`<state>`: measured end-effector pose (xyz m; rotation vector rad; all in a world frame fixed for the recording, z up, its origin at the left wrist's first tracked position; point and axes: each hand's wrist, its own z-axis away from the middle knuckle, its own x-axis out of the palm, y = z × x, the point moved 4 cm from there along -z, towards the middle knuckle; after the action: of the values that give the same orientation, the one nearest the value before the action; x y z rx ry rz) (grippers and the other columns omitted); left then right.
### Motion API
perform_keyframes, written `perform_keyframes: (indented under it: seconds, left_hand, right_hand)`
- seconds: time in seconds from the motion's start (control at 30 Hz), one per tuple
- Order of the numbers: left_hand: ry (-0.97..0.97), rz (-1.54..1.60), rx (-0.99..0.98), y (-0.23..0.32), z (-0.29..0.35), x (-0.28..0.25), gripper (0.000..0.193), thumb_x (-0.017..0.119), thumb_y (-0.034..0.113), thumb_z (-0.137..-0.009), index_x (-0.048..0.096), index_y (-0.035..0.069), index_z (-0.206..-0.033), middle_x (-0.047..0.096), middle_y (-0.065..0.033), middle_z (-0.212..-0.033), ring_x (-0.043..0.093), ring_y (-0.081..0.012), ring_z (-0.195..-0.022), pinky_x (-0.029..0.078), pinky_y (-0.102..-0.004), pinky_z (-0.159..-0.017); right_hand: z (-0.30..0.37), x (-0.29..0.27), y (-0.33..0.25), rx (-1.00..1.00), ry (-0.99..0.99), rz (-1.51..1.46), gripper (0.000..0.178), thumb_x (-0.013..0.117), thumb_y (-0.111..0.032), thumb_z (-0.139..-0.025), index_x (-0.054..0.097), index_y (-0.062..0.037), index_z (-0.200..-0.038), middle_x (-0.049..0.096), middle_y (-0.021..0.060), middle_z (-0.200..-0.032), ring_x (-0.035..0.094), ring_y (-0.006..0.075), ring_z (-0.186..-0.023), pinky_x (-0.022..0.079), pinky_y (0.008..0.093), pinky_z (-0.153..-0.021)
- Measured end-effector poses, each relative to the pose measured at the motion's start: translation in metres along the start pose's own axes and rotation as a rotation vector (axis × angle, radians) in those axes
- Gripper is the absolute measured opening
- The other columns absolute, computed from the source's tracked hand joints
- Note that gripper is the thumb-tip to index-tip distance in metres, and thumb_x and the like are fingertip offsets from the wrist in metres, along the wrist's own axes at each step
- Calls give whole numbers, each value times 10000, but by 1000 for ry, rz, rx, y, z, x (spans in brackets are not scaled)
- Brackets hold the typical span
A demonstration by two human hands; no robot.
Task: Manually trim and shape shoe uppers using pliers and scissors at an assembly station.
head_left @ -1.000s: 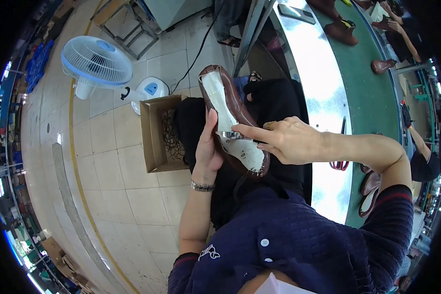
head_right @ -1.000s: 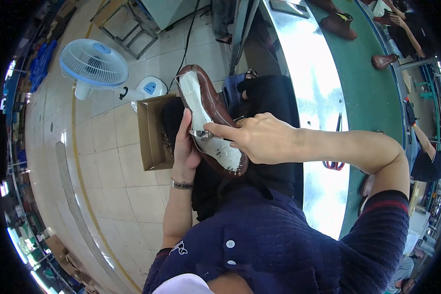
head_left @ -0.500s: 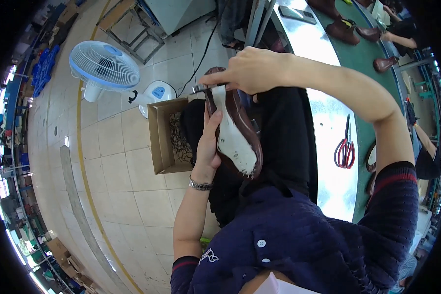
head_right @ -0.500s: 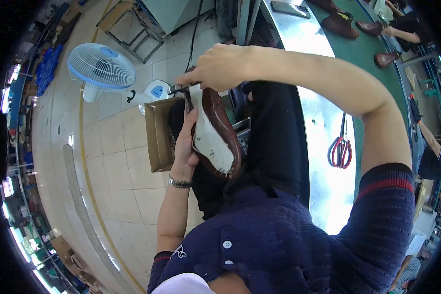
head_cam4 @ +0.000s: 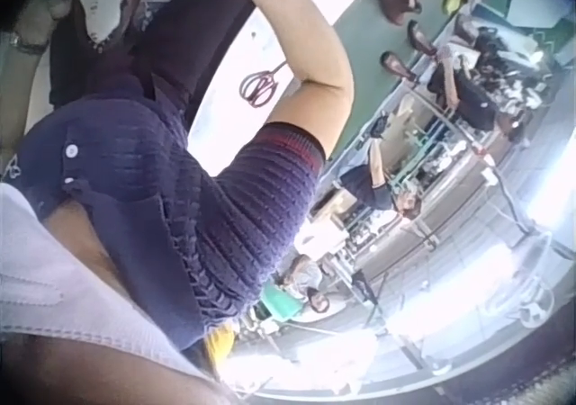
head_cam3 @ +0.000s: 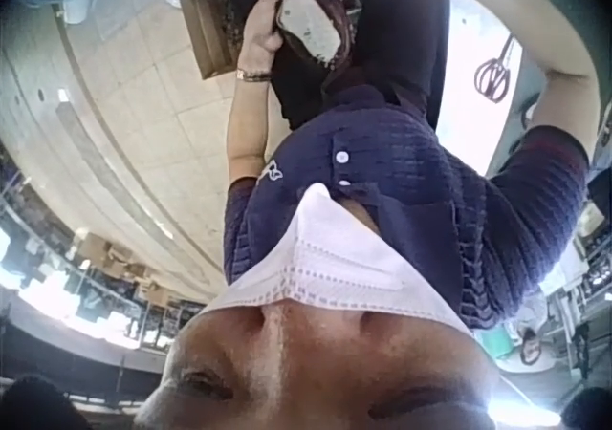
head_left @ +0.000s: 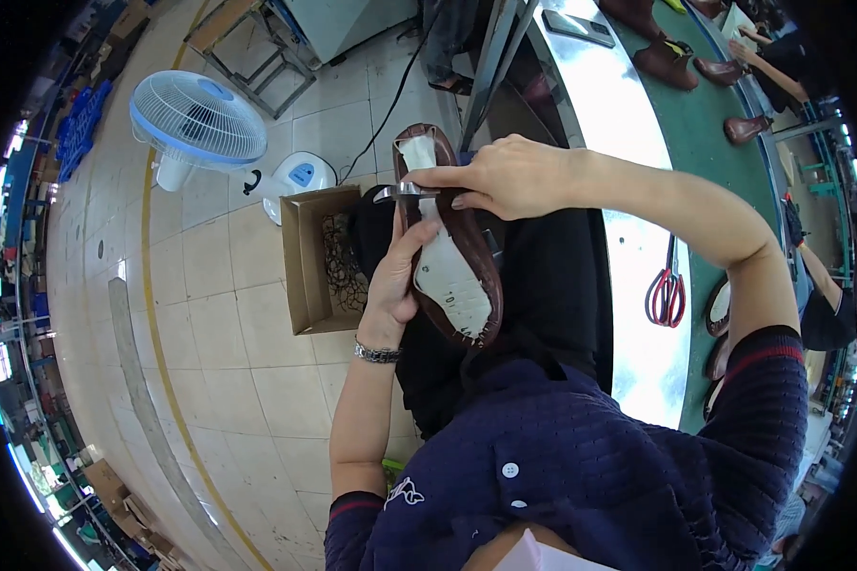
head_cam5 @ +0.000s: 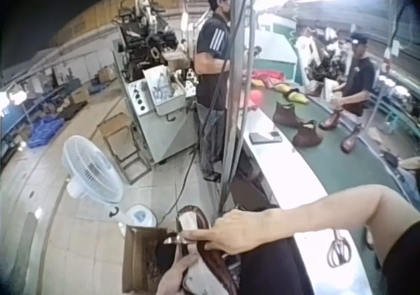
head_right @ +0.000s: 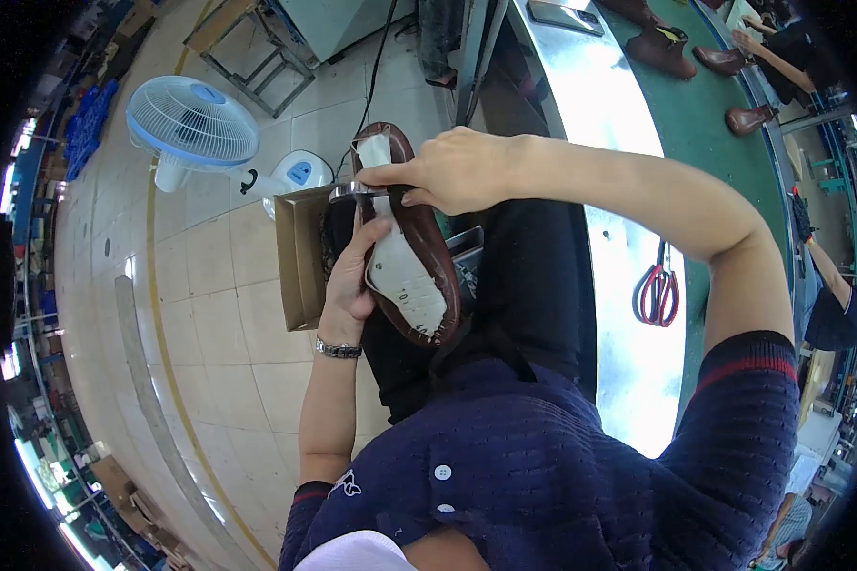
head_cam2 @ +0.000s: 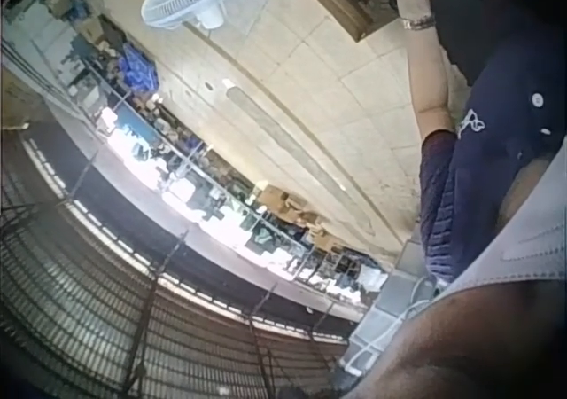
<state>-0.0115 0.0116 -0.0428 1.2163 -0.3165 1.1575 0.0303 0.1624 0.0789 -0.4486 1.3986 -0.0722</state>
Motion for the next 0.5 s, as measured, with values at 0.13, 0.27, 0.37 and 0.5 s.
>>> perform_keyframes:
  seconds: [0.13,0.27,0.37,0.5]
  left_hand:
    - [33,19,-65,3,7,4,724,680,88,-851,314,172,-1470,539,-34,-1245,549,-164,-1100,466,-333,-938]
    - [20,-10,-78,2,11,-2,711,698,48,-824,358,143,-1441,572,-31,-1183,565,-169,-1081,471,-333,-930]
    - [60,-37,-67,-4,11,-4,683,708,49,-814,390,117,-1414,584,-31,-1155,569,-164,-1072,470,-332,-929]
    - [15,-60,-33,-6,15,-4,699,753,103,-792,398,94,-1393,577,-42,-1178,564,-170,-1085,459,-336,-951]
  right_hand:
    - [5,-3,-11,-20,-59,73,575,541,-239,-959,312,-222,-1486,608,147,-640,626,303,-584,508,418,-564]
    - [9,5,-15,1,-43,-43,568,554,-257,-951,334,-217,-1473,616,128,-640,633,289,-577,504,415,-557]
    - [10,3,-19,39,-172,121,573,555,-265,-950,328,-222,-1474,626,114,-651,639,283,-580,509,398,-554]
    - [16,0,-31,3,-28,-2,576,568,-285,-939,343,-217,-1464,621,112,-613,638,289,-563,508,398,-528]
